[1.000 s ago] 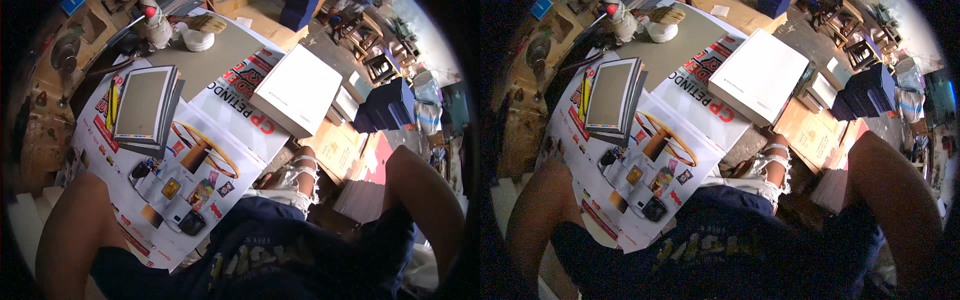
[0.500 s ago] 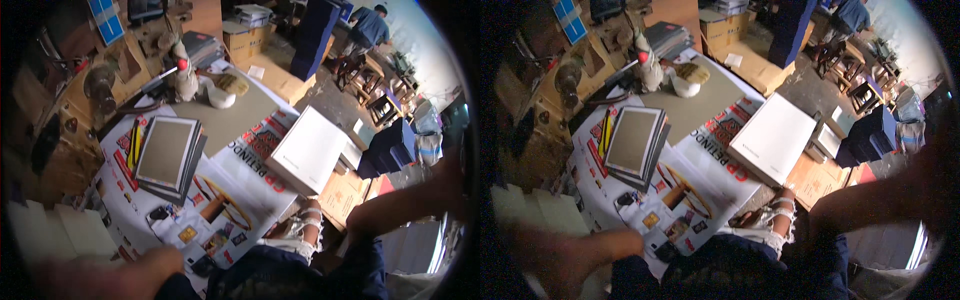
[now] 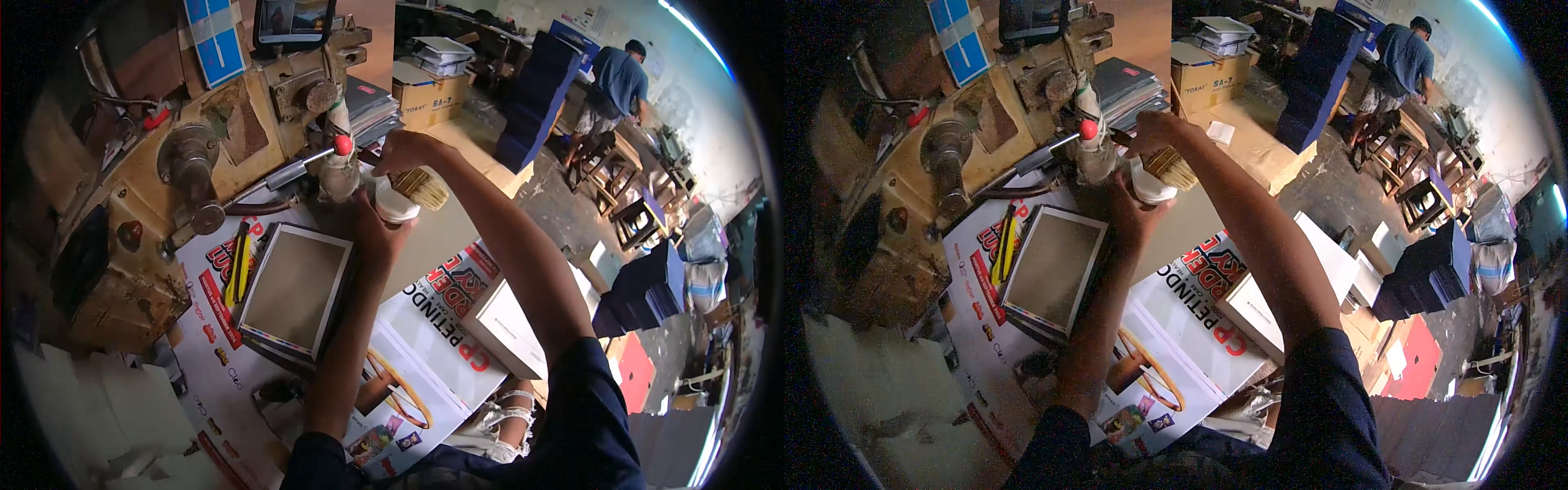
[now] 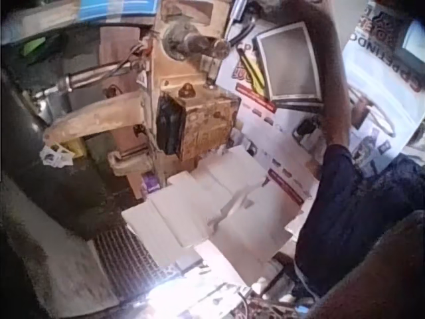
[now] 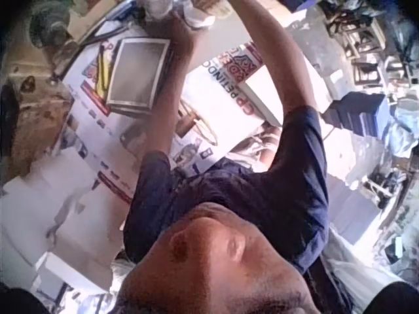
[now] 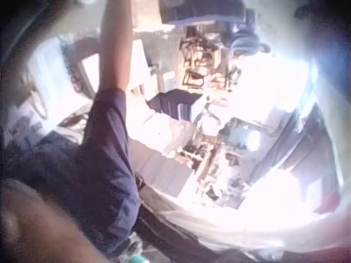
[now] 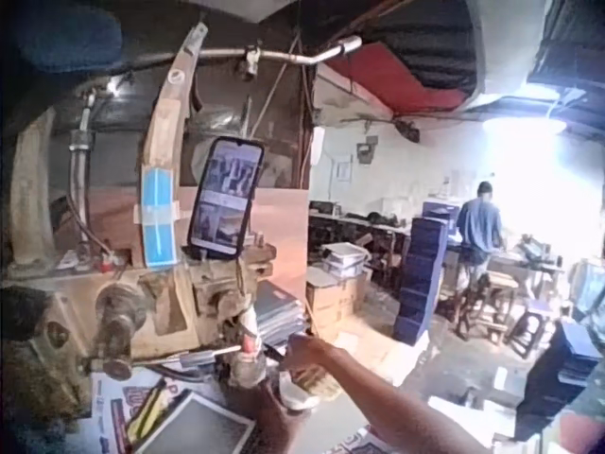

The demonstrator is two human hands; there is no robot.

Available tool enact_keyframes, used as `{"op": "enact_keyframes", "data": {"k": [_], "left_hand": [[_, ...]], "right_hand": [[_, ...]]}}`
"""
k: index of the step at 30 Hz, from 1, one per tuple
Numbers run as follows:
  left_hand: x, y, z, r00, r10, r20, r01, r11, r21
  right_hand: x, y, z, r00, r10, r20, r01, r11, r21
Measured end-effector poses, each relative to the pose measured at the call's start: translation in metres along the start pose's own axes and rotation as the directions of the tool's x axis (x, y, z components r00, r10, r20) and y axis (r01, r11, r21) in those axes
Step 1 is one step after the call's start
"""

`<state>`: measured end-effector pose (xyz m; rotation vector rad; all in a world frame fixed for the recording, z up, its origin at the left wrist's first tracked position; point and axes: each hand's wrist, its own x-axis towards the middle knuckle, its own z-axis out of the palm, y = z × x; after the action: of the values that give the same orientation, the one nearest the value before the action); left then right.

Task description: The person applies glue to the spine of a book block using a brush, attaches a cover, and stacks the assembled blocks on a nearby surface.

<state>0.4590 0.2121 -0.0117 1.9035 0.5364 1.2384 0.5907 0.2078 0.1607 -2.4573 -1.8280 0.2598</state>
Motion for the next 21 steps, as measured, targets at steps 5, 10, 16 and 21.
{"op": "enact_keyframes", "data": {"k": [5,10,16,21], "left_hand": [[-0.005,0.009,0.013,0.995,0.028,0.1,-0.03,0.999,0.021],[0.001,0.001,0.003,0.987,0.148,-0.069,-0.144,0.988,0.052],[0.005,0.009,0.003,0.997,0.075,0.019,-0.076,0.994,0.082],[0.003,0.004,0.004,0.989,0.145,0.005,-0.145,0.983,0.111]], "right_hand": [[-0.006,0.052,-0.017,0.981,-0.156,-0.115,0.142,0.982,-0.121],[-0.069,0.011,-0.081,0.888,-0.018,-0.459,0.211,0.903,0.373],[-0.044,0.033,-0.014,0.855,-0.214,-0.473,0.264,0.964,0.042],[-0.051,0.02,0.006,0.885,-0.107,-0.453,0.208,0.962,0.179]]}}
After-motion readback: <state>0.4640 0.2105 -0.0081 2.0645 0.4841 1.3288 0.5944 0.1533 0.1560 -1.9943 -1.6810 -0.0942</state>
